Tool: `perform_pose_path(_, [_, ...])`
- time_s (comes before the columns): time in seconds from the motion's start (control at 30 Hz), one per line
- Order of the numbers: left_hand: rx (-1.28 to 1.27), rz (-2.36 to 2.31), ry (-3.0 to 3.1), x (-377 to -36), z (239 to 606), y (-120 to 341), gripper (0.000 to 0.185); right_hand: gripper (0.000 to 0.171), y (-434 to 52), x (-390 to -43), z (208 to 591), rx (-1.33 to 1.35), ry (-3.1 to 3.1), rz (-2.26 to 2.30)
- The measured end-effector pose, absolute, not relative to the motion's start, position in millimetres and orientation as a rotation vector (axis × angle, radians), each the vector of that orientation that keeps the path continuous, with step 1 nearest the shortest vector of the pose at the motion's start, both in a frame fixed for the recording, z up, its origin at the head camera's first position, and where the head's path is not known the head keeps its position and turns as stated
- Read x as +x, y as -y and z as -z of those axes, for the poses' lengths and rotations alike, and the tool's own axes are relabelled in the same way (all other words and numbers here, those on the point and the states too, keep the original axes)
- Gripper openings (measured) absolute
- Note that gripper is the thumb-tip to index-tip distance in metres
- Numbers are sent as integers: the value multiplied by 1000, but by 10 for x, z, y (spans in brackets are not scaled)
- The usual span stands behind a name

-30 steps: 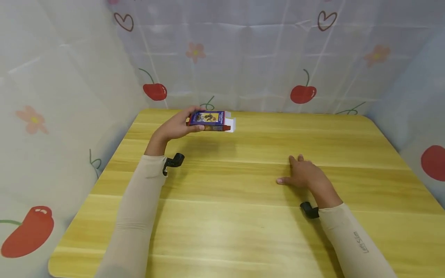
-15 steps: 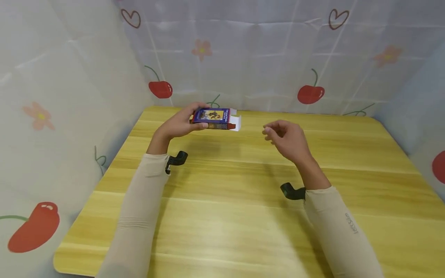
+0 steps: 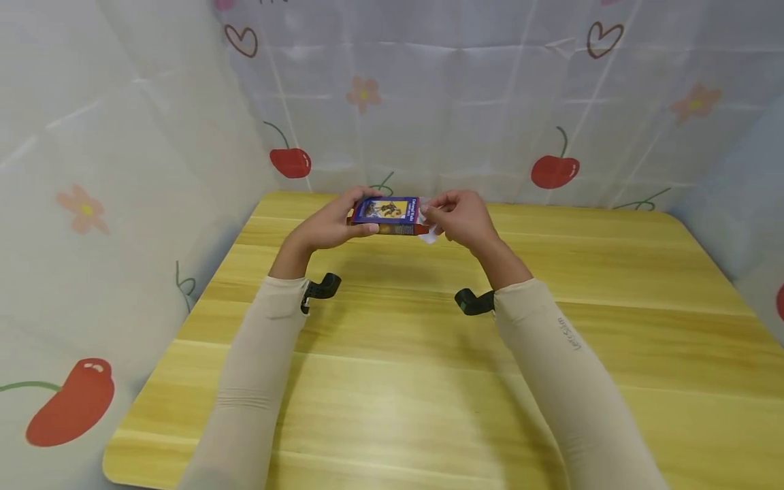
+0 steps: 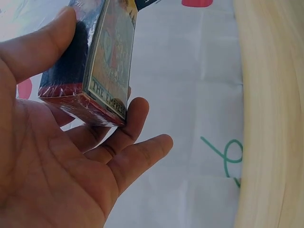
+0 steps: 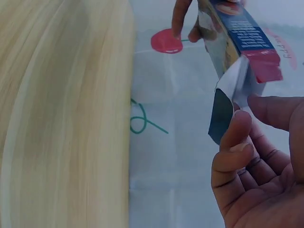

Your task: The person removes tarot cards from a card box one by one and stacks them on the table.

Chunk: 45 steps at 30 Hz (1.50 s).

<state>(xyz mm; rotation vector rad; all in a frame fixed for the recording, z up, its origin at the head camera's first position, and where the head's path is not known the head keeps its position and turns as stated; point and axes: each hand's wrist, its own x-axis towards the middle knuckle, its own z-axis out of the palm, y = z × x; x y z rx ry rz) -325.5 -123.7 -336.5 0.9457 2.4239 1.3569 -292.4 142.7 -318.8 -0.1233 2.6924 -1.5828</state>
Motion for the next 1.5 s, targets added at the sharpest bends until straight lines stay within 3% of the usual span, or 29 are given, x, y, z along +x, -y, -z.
perform_pose_path(0.7, [971, -1374, -2438, -3230, 3398, 1224, 60, 31, -1351, -2920, 3315, 161, -2444, 1830])
perform_pose_path(1.2, [966, -1389, -2416, -3228, 3388, 1217, 59, 35, -1599, -2835, 3367, -29, -2285, 2011])
perform_pose_path(1.5, [960, -1368, -2436, -3209, 3382, 1210, 61, 37, -1683, -2798, 3359, -5, -2273, 1986])
